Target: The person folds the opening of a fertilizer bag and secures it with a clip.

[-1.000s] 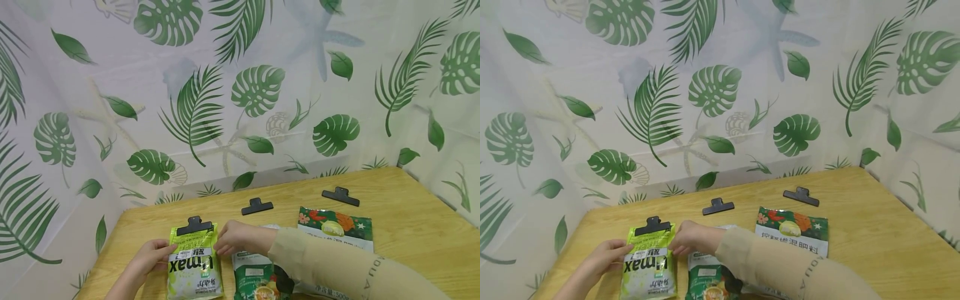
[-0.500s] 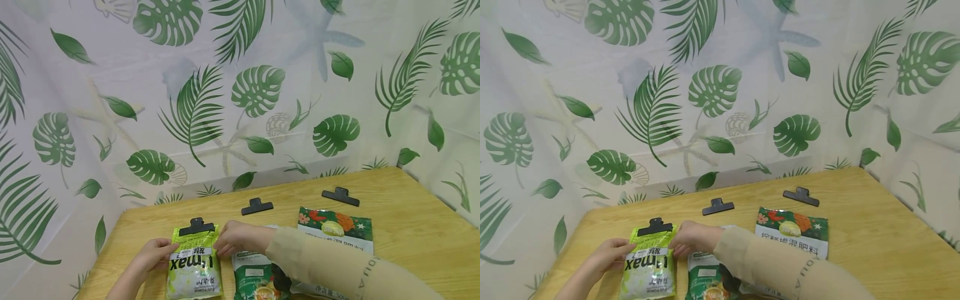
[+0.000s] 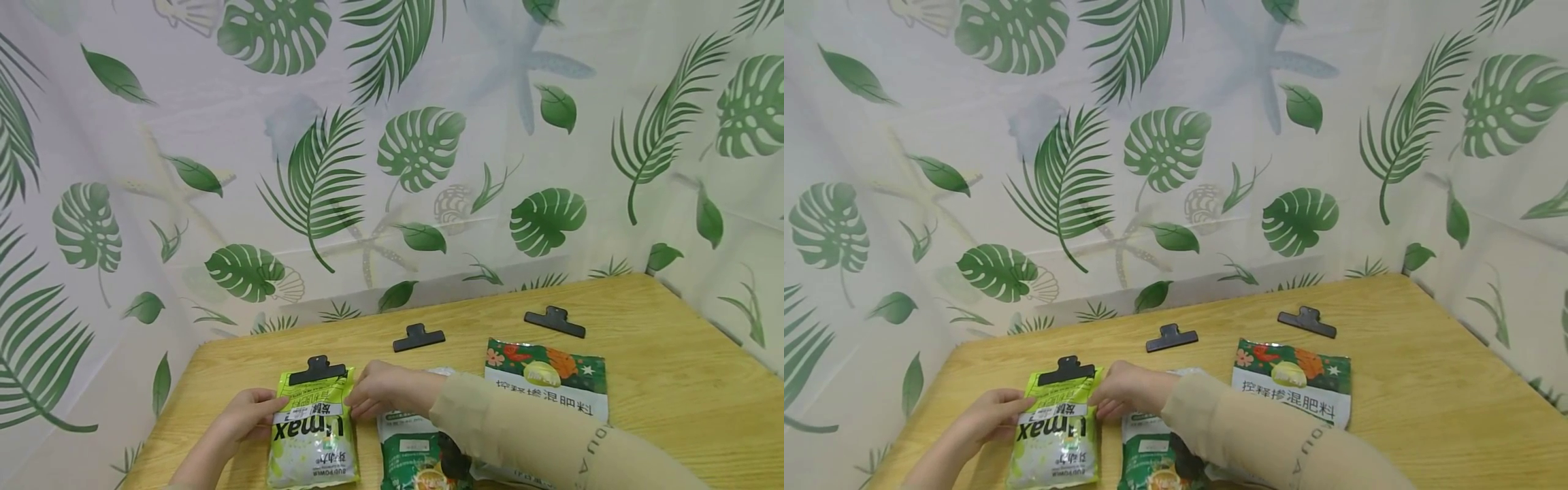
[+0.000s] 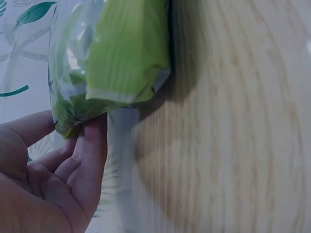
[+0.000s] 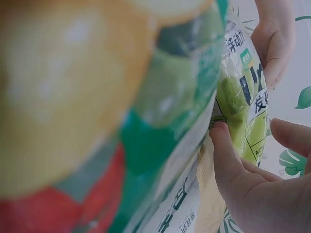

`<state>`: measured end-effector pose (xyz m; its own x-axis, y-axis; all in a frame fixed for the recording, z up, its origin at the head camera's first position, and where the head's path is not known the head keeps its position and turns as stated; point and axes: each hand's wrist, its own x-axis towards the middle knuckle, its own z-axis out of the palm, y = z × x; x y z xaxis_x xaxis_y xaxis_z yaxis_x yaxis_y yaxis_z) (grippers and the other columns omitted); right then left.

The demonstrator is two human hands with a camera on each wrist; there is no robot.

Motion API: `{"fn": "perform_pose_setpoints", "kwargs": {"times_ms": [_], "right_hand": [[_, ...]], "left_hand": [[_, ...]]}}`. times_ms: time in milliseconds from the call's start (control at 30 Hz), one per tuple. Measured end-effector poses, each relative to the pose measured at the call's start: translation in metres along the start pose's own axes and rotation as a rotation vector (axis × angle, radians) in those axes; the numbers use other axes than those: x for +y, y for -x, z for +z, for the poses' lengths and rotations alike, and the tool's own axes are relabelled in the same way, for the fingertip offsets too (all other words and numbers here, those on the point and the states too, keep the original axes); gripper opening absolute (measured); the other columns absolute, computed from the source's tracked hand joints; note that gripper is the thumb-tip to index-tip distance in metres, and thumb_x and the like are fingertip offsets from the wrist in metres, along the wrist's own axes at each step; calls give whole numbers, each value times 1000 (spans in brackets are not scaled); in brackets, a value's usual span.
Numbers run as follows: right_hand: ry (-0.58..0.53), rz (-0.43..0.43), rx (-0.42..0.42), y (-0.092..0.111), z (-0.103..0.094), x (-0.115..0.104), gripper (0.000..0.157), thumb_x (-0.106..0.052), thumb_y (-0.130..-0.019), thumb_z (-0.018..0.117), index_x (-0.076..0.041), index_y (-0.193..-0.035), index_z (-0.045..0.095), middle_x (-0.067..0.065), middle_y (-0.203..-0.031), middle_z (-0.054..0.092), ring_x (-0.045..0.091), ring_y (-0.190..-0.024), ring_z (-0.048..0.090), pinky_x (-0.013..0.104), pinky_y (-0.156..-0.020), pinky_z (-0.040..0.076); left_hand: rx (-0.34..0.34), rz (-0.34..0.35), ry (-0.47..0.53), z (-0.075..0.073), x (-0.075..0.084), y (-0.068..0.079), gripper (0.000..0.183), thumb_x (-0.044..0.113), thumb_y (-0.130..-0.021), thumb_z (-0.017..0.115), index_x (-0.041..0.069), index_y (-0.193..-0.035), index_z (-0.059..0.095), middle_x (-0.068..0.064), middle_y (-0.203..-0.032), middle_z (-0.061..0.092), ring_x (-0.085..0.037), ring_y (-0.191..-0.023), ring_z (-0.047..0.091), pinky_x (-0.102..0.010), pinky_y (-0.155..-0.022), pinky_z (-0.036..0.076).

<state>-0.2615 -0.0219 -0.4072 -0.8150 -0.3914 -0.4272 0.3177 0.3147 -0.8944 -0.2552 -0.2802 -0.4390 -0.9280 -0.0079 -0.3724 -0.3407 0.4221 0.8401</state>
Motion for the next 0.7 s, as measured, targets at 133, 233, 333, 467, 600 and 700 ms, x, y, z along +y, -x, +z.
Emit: {"fn": "perform_pose_setpoints", "kwargs": {"times_ms": [133,233,333,467,600,700], "right_hand": [[-3,5,-2,0,0,0,31,-1,-83,68,13,-108,56,17,-90,66,30,-85,68,39,-78,57],[3,13,-2,0,0,-1,31,-2,-83,68,12,-108,56,17,-89,66,29,-85,69,39,-78,57],[10,14,-3,0,0,0,30,-3,-83,68,11,-107,57,17,-88,67,29,-85,69,39,-78,57],[18,6,-14,0,-1,0,26,-3,-84,68,10,-104,59,16,-88,67,30,-87,69,39,-79,56],[15,0,-29,2,-2,1,21,-4,-84,68,8,-100,60,17,-87,67,32,-90,69,40,-80,56],[15,-4,-38,2,-2,1,19,-4,-85,67,8,-98,61,17,-88,68,32,-90,69,40,-80,56]], "left_hand": [[-36,6,4,-2,0,0,43,26,-91,64,-8,-115,58,-4,-82,70,-14,-69,66,-29,-61,56],[-62,5,15,-4,-1,0,41,27,-91,64,-7,-114,59,-3,-81,70,-13,-69,66,-29,-62,56],[-75,3,23,-4,-1,1,41,27,-91,64,-7,-114,58,-3,-80,70,-13,-68,65,-29,-61,56],[-59,2,20,-4,0,1,44,26,-91,63,-9,-116,56,-4,-81,69,-12,-68,64,-28,-61,56],[-14,-5,1,-4,0,0,47,26,-90,64,-10,-118,54,-3,-80,67,-12,-66,62,-29,-60,55],[17,-10,-7,-6,-1,1,47,25,-90,64,-10,-119,54,-5,-81,66,-14,-68,63,-32,-63,56]]}}
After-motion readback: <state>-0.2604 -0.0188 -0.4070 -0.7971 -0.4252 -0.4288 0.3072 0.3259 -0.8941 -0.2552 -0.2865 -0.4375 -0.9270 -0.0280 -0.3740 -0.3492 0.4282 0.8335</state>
